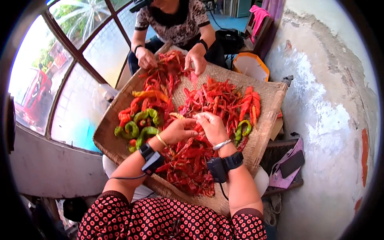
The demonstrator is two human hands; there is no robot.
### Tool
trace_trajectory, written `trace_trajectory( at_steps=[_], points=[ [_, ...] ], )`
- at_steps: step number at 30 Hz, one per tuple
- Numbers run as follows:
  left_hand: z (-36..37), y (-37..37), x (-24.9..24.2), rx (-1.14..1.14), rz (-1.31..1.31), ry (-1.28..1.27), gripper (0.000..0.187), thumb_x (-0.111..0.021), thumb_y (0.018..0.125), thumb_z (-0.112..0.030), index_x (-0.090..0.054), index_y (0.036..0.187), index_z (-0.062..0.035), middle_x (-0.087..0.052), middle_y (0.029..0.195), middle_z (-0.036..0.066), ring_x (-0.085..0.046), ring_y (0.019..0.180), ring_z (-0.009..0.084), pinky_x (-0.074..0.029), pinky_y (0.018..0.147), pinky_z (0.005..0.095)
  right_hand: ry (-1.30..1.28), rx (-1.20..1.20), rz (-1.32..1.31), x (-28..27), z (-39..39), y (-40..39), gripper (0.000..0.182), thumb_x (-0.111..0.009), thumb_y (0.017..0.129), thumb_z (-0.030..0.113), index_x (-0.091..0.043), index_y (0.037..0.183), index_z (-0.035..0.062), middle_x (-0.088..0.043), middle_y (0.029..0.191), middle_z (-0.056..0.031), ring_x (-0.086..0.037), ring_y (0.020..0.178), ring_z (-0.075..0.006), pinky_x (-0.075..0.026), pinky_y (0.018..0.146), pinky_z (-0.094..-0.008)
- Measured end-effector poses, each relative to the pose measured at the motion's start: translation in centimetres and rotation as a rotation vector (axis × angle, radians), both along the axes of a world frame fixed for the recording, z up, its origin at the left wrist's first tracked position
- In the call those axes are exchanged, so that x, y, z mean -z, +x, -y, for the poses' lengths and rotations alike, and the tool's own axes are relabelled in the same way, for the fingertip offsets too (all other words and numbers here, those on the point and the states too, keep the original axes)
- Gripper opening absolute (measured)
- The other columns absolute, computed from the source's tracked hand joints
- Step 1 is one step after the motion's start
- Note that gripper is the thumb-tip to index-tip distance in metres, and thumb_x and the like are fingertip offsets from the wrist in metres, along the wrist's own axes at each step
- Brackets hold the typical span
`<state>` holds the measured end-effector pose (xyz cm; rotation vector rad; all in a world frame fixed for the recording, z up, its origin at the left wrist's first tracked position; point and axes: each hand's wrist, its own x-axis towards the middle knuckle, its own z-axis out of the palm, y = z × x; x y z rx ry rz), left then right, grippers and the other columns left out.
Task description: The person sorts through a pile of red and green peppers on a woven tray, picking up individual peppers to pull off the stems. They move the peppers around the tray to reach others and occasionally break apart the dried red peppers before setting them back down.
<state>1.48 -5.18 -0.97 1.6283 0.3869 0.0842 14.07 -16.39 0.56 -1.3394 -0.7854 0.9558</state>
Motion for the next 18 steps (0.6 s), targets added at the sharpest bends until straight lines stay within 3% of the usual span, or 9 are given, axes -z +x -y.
trace_trajectory(
  at_steps=[2,4,6,8,9,10,12,14,18],
  points=[
    [-1.5,-0.3,-0.3,0.018,-0.029,0.253,0.023,-0.060,0.081,-0.005,-0.057,0.103,-0.0010,-0.059,0.079,-0.003,-0.052,0.063,0.0048,-0.045,0.057,0.0221,0.042,0.064,0.071,0.0,-0.2,0.0,0.031,-0.053,0.088,0.026,-0.058,0.103,-0.0004,-0.058,0.082,-0.0016,-0.053,0.068,-0.0060,-0.045,0.052,-0.0195],
    [-2.8,-0.8,-1.6,-0.229,-0.035,0.235,0.017,-0.061,0.079,-0.005,-0.060,0.095,0.0013,-0.059,0.077,-0.003,-0.051,0.063,0.0042,-0.044,0.059,0.0212,-0.005,0.101,0.289,1.0,-0.3,1.0,0.034,-0.058,0.083,0.027,-0.058,0.104,0.0015,-0.060,0.083,-0.0046,-0.055,0.067,-0.0113,-0.047,0.060,-0.0256],
    [-5.2,-1.0,-0.5,-0.538,0.173,0.326,0.029,-0.063,0.076,-0.010,-0.056,0.103,0.0005,-0.062,0.089,0.009,-0.059,0.077,0.0165,-0.048,0.070,0.0275,-0.124,0.098,0.764,1.3,-0.3,1.1,0.026,-0.061,0.079,0.024,-0.060,0.096,0.0044,-0.059,0.082,-0.0078,-0.058,0.070,-0.0212,-0.048,0.066,-0.0325],
    [-6.5,-1.4,-0.5,-0.865,0.119,1.054,0.042,-0.064,0.074,-0.011,-0.050,0.113,-0.0018,-0.056,0.102,0.016,-0.058,0.090,0.0284,-0.047,0.078,0.0338,-0.252,0.013,1.257,2.1,-0.2,0.7,0.020,-0.064,0.074,0.022,-0.060,0.086,0.0068,-0.057,0.082,-0.0106,-0.058,0.076,-0.0285,-0.048,0.067,-0.0376],
    [-6.4,-1.7,-0.7,-0.827,0.093,1.028,0.051,-0.064,0.072,-0.012,-0.045,0.119,-0.0034,-0.050,0.113,0.020,-0.051,0.101,0.0354,-0.044,0.084,0.0375,-0.289,-0.047,1.311,1.8,0.0,0.1,0.020,-0.065,0.071,0.023,-0.058,0.081,0.0071,-0.056,0.083,-0.0109,-0.057,0.079,-0.0297,-0.048,0.067,-0.0408],
    [-6.4,-1.6,-0.2,-0.762,0.152,1.105,0.040,-0.061,0.073,-0.011,-0.049,0.110,-0.0037,-0.053,0.107,0.016,-0.054,0.095,0.0343,-0.046,0.079,0.0382,-0.306,-0.109,1.341,2.6,-0.1,-0.1,0.021,-0.066,0.071,0.024,-0.059,0.082,0.0081,-0.056,0.082,-0.0115,-0.058,0.079,-0.0293,-0.048,0.068,-0.0404],
    [-6.2,-1.2,1.6,-0.327,-0.064,1.074,0.031,-0.059,0.071,-0.010,-0.051,0.101,-0.0061,-0.055,0.099,0.013,-0.057,0.088,0.0324,-0.048,0.072,0.0404,-0.389,-0.240,1.342,2.6,0.0,-0.6,0.021,-0.066,0.071,0.024,-0.059,0.082,0.0079,-0.057,0.081,-0.0114,-0.058,0.079,-0.0297,-0.048,0.067,-0.0407],
    [-4.1,-0.9,2.0,-0.132,-0.217,1.207,0.039,-0.060,0.070,-0.007,-0.055,0.108,-0.0123,-0.054,0.109,0.008,-0.059,0.083,0.0294,-0.050,0.068,0.0366,-0.371,-0.236,1.358,3.1,0.0,-0.6,0.022,-0.066,0.071,0.025,-0.059,0.083,0.0077,-0.058,0.080,-0.0116,-0.059,0.078,-0.0296,-0.049,0.067,-0.0404],
    [-3.3,-1.0,2.3,-0.014,-0.192,1.307,0.029,-0.058,0.071,-0.010,-0.056,0.100,-0.0141,-0.054,0.091,0.006,-0.060,0.076,0.0250,-0.049,0.061,0.0363,-0.505,-0.391,1.344,3.1,0.2,0.0,0.020,-0.063,0.071,0.026,-0.064,0.082,0.0103,-0.059,0.083,-0.0110,-0.059,0.081,-0.0301,-0.048,0.071,-0.0393]
  ],
)
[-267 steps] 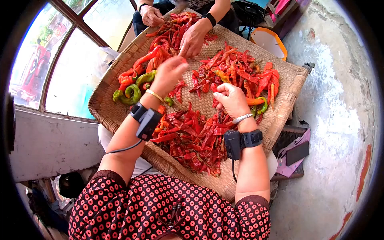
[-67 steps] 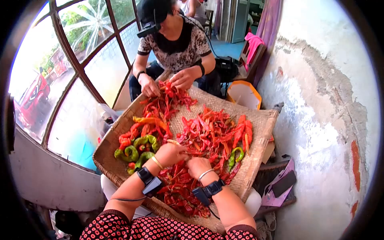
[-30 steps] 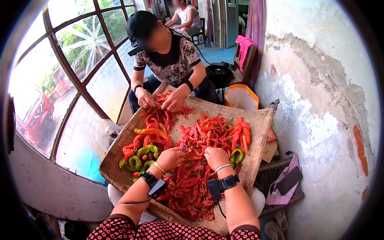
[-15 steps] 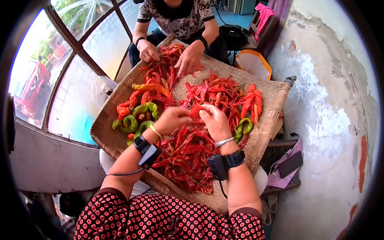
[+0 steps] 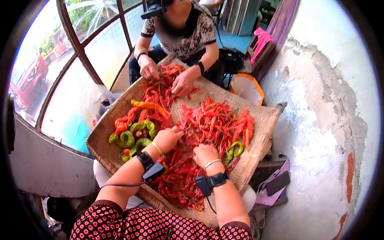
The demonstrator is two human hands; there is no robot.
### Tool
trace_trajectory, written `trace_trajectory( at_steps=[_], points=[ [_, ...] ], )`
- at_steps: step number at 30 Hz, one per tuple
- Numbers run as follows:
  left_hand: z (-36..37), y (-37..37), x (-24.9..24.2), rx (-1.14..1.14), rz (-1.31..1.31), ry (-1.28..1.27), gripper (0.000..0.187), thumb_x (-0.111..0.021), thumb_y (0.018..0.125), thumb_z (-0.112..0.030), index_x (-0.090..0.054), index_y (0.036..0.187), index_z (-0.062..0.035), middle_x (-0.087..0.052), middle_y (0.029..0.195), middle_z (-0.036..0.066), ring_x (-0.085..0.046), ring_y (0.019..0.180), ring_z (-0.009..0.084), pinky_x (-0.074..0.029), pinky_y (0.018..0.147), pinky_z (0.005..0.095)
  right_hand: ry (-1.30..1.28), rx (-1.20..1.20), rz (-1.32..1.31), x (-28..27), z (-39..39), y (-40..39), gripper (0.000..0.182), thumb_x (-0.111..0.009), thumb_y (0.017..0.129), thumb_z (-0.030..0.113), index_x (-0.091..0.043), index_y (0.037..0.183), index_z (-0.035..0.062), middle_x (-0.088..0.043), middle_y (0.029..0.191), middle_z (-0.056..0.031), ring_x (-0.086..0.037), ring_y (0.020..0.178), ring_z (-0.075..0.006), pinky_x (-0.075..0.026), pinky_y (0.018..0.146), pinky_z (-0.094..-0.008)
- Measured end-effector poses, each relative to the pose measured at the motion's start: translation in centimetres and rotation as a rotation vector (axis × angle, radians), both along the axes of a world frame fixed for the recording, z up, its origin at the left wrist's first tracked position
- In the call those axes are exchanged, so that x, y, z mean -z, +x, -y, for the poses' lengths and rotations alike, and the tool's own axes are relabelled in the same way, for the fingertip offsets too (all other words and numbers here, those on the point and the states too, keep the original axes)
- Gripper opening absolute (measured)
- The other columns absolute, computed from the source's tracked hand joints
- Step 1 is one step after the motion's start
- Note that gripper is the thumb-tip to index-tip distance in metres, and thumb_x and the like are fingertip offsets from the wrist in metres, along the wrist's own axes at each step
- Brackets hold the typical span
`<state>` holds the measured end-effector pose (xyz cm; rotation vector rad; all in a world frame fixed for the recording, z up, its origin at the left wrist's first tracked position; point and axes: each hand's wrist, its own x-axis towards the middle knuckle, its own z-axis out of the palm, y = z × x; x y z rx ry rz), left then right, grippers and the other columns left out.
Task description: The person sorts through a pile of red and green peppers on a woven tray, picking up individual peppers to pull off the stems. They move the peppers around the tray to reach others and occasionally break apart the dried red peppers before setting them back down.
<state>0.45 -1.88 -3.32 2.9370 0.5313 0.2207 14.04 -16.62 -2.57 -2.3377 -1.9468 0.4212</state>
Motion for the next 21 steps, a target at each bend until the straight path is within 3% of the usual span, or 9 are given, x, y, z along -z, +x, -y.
trace_trajectory(
  at_steps=[2,6,10,12,15,18,20,21],
  points=[
    [-0.3,0.0,-0.3,0.003,-0.043,0.029,0.017,-0.058,0.073,-0.016,-0.061,0.089,-0.0156,-0.054,0.083,0.006,-0.060,0.068,0.0257,-0.048,0.058,0.0368,-0.068,-0.031,-0.032,-0.3,0.2,0.2,0.021,-0.062,0.071,0.026,-0.064,0.086,0.0115,-0.059,0.086,-0.0115,-0.058,0.085,-0.0298,-0.048,0.073,-0.0398],
    [-0.7,0.0,-1.6,0.041,0.275,-0.110,0.012,-0.061,0.073,-0.019,-0.060,0.084,-0.0148,-0.057,0.082,0.005,-0.059,0.067,0.0257,-0.048,0.057,0.0373,-0.162,-0.037,-0.054,-0.3,0.0,0.4,0.021,-0.062,0.070,0.025,-0.063,0.085,0.0112,-0.058,0.088,-0.0100,-0.056,0.088,-0.0290,-0.046,0.076,-0.0402],
    [-1.4,-0.7,-5.0,-0.221,0.615,-0.181,0.014,-0.062,0.076,-0.023,-0.061,0.082,-0.0108,-0.058,0.074,0.009,-0.058,0.069,0.0281,-0.047,0.059,0.0372,-0.251,-0.015,-0.058,-0.7,0.0,0.3,0.018,-0.063,0.070,0.022,-0.063,0.084,0.0103,-0.058,0.089,-0.0098,-0.056,0.089,-0.0289,-0.046,0.076,-0.0403],
    [-2.5,-1.3,-5.8,-0.345,0.701,-0.078,0.015,-0.062,0.076,-0.022,-0.061,0.085,-0.0099,-0.059,0.076,0.010,-0.058,0.070,0.0296,-0.047,0.061,0.0374,-0.111,0.007,-0.093,-1.2,0.3,0.3,0.015,-0.063,0.070,0.018,-0.063,0.083,0.0097,-0.058,0.088,-0.0098,-0.056,0.088,-0.0288,-0.046,0.075,-0.0405],
    [-4.5,-2.1,-5.4,-0.469,0.635,-0.035,0.021,-0.061,0.077,-0.021,-0.060,0.095,-0.0089,-0.060,0.080,0.012,-0.058,0.074,0.0310,-0.047,0.064,0.0379,-0.182,0.005,0.004,-0.4,-0.1,0.2,0.012,-0.063,0.071,0.016,-0.064,0.081,0.0088,-0.058,0.087,-0.0098,-0.056,0.090,-0.0283,-0.046,0.075,-0.0397],
    [-5.0,-2.6,-5.0,-0.616,0.566,-0.156,0.025,-0.060,0.077,-0.021,-0.059,0.099,-0.0088,-0.061,0.083,0.013,-0.059,0.078,0.0301,-0.047,0.065,0.0380,-0.114,-0.041,0.051,0.0,0.1,0.0,0.012,-0.062,0.071,0.016,-0.063,0.077,0.0061,-0.057,0.086,-0.0107,-0.055,0.088,-0.0284,-0.046,0.075,-0.0390],
    [-5.1,-2.3,-4.9,-0.639,0.616,-0.139,0.025,-0.060,0.077,-0.019,-0.059,0.100,-0.0088,-0.061,0.084,0.013,-0.059,0.078,0.0293,-0.047,0.067,0.0380,-0.069,-0.063,-0.010,-0.2,0.2,0.4,0.011,-0.062,0.071,0.015,-0.062,0.075,0.0048,-0.057,0.086,-0.0113,-0.055,0.086,-0.0285,-0.046,0.074,-0.0386],
    [-4.8,-1.8,-5.5,-0.660,0.797,-0.007,0.026,-0.061,0.076,-0.018,-0.058,0.101,-0.0089,-0.061,0.083,0.013,-0.059,0.078,0.0293,-0.047,0.068,0.0377,-0.023,-0.083,-0.074,-0.4,0.3,0.7,0.012,-0.061,0.070,0.015,-0.061,0.072,0.0034,-0.057,0.086,-0.0118,-0.055,0.084,-0.0287,-0.045,0.074,-0.0382]
  ],
)
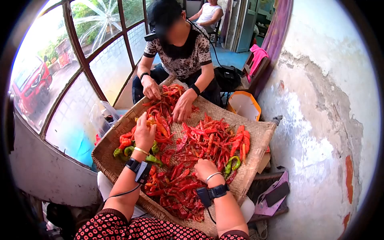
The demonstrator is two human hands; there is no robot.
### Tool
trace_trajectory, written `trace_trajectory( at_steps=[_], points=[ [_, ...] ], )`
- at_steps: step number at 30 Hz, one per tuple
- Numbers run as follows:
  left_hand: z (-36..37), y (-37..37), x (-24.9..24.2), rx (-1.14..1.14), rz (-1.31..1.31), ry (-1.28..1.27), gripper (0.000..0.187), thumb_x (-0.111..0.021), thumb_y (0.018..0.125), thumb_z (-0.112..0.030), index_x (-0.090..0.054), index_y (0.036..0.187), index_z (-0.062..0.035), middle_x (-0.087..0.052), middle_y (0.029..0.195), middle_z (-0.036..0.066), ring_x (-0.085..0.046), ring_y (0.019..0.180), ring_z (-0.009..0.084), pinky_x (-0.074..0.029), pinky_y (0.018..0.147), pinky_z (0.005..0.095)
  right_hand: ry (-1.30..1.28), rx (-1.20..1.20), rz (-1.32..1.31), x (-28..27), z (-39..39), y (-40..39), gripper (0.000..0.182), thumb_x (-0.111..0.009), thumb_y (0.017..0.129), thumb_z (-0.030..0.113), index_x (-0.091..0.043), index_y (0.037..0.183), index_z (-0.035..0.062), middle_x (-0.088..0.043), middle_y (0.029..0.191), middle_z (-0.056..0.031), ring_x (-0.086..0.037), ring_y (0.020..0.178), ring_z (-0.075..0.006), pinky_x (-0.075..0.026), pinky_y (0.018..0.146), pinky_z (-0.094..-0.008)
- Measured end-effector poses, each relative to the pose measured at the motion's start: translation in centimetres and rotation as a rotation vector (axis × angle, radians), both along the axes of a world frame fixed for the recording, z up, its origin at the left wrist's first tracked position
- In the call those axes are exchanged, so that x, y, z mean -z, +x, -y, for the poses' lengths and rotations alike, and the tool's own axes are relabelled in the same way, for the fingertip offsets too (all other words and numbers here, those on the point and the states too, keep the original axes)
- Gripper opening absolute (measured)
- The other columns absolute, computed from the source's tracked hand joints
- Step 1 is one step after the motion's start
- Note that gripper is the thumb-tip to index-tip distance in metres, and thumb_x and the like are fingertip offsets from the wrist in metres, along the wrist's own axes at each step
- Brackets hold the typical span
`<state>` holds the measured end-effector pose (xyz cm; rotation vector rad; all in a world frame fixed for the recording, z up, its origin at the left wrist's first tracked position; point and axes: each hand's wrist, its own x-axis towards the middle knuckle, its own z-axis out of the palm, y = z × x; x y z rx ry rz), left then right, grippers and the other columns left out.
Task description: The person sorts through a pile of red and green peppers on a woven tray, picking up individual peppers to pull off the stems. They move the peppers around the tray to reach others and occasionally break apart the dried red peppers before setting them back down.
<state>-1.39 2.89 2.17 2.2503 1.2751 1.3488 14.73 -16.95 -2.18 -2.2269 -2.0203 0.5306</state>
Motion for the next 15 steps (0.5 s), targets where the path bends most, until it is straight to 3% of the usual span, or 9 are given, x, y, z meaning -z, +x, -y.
trace_trajectory(
  at_steps=[1,3,5,7,9,15],
  points=[
    [0.4,0.4,-0.6,-0.080,0.127,0.158,0.028,-0.061,0.076,-0.016,-0.057,0.102,-0.0089,-0.061,0.083,0.013,-0.059,0.078,0.0293,-0.048,0.069,0.0373,-0.001,-0.001,0.000,-0.3,0.1,0.4,0.012,-0.061,0.070,0.015,-0.061,0.072,0.0034,-0.057,0.086,-0.0118,-0.055,0.084,-0.0287,-0.045,0.074,-0.0382],
    [1.3,0.8,-0.8,-0.013,0.167,0.175,0.027,-0.062,0.075,-0.014,-0.058,0.102,-0.0093,-0.061,0.080,0.014,-0.060,0.077,0.0303,-0.048,0.070,0.0372,0.052,0.018,-0.133,-1.3,0.0,1.2,0.011,-0.058,0.074,0.014,-0.064,0.077,0.0059,-0.056,0.084,-0.0121,-0.054,0.090,-0.0292,-0.045,0.079,-0.0382],
    [2.4,1.1,1.0,0.448,-0.003,-0.090,0.026,-0.062,0.075,-0.017,-0.060,0.099,-0.0093,-0.061,0.080,0.014,-0.060,0.077,0.0306,-0.049,0.068,0.0372,0.107,0.058,-0.238,-2.8,0.3,1.4,0.013,-0.058,0.073,0.017,-0.063,0.077,0.0046,-0.058,0.081,-0.0129,-0.056,0.085,-0.0282,-0.046,0.075,-0.0362],
    [5.0,1.7,0.8,0.748,-0.093,-0.201,0.018,-0.065,0.074,-0.013,-0.063,0.090,-0.0050,-0.062,0.083,0.013,-0.061,0.074,0.0292,-0.049,0.067,0.0354,0.137,0.145,-0.463,-3.6,0.4,1.5,0.016,-0.058,0.072,0.018,-0.061,0.077,0.0028,-0.060,0.077,-0.0132,-0.058,0.076,-0.0282,-0.047,0.069,-0.0356],
    [6.7,2.0,1.0,0.985,-0.243,-0.146,0.022,-0.065,0.074,-0.016,-0.062,0.093,-0.0055,-0.062,0.084,0.013,-0.060,0.075,0.0293,-0.049,0.067,0.0357,0.210,0.128,-0.501,-3.1,0.7,1.8,0.018,-0.059,0.071,0.018,-0.061,0.078,0.0018,-0.061,0.074,-0.0129,-0.059,0.069,-0.0288,-0.047,0.066,-0.0354],
    [7.6,2.1,2.7,1.180,-0.411,-0.333,0.030,-0.065,0.074,-0.018,-0.059,0.100,-0.0043,-0.061,0.084,0.012,-0.060,0.077,0.0283,-0.047,0.066,0.0355,0.245,0.159,-0.549,-2.8,0.9,2.8,0.017,-0.061,0.070,0.017,-0.062,0.078,0.0024,-0.063,0.074,-0.0122,-0.061,0.070,-0.0247,-0.047,0.065,-0.0324]
  ],
)
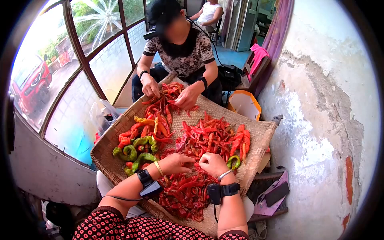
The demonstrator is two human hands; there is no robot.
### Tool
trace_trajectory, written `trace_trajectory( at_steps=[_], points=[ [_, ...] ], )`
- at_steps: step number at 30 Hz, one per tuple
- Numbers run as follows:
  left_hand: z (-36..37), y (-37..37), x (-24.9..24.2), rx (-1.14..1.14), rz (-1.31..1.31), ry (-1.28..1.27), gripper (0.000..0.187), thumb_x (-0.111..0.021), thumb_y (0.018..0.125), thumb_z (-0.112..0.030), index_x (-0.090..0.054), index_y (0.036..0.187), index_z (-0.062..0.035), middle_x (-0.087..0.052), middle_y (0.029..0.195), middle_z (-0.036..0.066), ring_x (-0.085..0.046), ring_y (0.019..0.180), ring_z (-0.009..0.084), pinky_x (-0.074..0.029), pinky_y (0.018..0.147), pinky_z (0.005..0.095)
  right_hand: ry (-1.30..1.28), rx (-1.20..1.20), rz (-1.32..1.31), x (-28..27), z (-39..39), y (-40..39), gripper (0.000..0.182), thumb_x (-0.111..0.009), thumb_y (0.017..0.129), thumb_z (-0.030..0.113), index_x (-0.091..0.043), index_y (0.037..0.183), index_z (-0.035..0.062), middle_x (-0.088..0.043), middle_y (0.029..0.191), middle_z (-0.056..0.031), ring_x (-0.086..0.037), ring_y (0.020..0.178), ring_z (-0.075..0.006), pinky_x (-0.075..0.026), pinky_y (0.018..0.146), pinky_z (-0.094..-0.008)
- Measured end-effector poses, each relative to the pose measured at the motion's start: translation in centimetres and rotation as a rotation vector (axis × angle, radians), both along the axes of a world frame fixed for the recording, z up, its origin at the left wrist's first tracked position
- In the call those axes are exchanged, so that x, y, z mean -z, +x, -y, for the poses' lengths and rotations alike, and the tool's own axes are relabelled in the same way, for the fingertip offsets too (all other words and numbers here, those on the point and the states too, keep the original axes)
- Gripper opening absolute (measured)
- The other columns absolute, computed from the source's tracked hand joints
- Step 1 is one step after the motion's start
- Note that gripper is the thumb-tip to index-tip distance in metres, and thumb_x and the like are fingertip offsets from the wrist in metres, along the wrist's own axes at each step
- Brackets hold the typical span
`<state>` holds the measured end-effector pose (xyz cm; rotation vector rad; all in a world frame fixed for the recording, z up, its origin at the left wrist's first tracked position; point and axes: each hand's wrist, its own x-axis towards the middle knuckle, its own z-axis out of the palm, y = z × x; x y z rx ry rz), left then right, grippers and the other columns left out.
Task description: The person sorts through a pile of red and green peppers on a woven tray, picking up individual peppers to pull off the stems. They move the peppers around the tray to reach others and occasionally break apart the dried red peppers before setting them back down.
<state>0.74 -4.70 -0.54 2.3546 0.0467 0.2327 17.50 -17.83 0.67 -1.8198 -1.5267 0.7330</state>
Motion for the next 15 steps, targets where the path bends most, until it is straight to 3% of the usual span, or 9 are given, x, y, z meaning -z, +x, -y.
trace_trajectory(
  at_steps=[9,10,12,14,15],
  points=[
    [-1.0,-0.2,-1.1,-0.148,-0.037,-0.166,0.017,-0.061,0.077,-0.017,-0.064,0.089,-0.0051,-0.063,0.077,0.013,-0.061,0.072,0.0259,-0.047,0.064,0.0328,0.024,0.002,-0.105,-0.3,-0.1,-0.5,0.015,-0.060,0.075,0.016,-0.062,0.081,0.0020,-0.063,0.074,-0.0076,-0.059,0.068,-0.0158,-0.046,0.064,-0.0282],
    [-1.2,-0.3,-1.2,-0.146,0.005,-0.150,0.017,-0.061,0.077,-0.016,-0.064,0.088,-0.0048,-0.063,0.077,0.013,-0.061,0.071,0.0255,-0.047,0.063,0.0323,0.021,0.055,-0.229,0.1,-0.2,-0.4,0.015,-0.060,0.077,0.015,-0.061,0.083,0.0016,-0.063,0.075,-0.0057,-0.058,0.068,-0.0142,-0.046,0.065,-0.0276],
    [-1.4,-0.3,-1.1,-0.127,0.077,-0.130,0.014,-0.063,0.077,-0.012,-0.064,0.088,-0.0035,-0.063,0.079,0.010,-0.061,0.070,0.0206,-0.047,0.062,0.0298,0.015,0.109,-0.354,0.4,-0.4,-0.5,0.015,-0.059,0.079,0.015,-0.061,0.085,0.0012,-0.063,0.075,-0.0039,-0.057,0.069,-0.0126,-0.045,0.065,-0.0270],
    [-1.5,-0.2,-1.4,-0.222,0.088,-0.258,0.012,-0.062,0.078,-0.010,-0.063,0.087,-0.0025,-0.062,0.076,0.007,-0.058,0.067,0.0146,-0.046,0.061,0.0268,0.199,0.192,-0.371,0.5,-0.7,-0.9,0.017,-0.057,0.082,0.015,-0.060,0.091,0.0007,-0.062,0.079,-0.0013,-0.055,0.073,-0.0099,-0.045,0.066,-0.0263],
    [-1.6,-0.3,-1.4,-0.292,0.067,-0.371,0.010,-0.060,0.081,-0.010,-0.063,0.086,-0.0013,-0.060,0.073,0.002,-0.054,0.066,0.0079,-0.045,0.060,0.0236,0.187,0.234,-0.367,1.0,-0.9,-0.9,0.021,-0.058,0.081,0.019,-0.060,0.094,0.0020,-0.063,0.084,-0.0058,-0.058,0.075,-0.0142,-0.046,0.067,-0.0283]
  ],
)
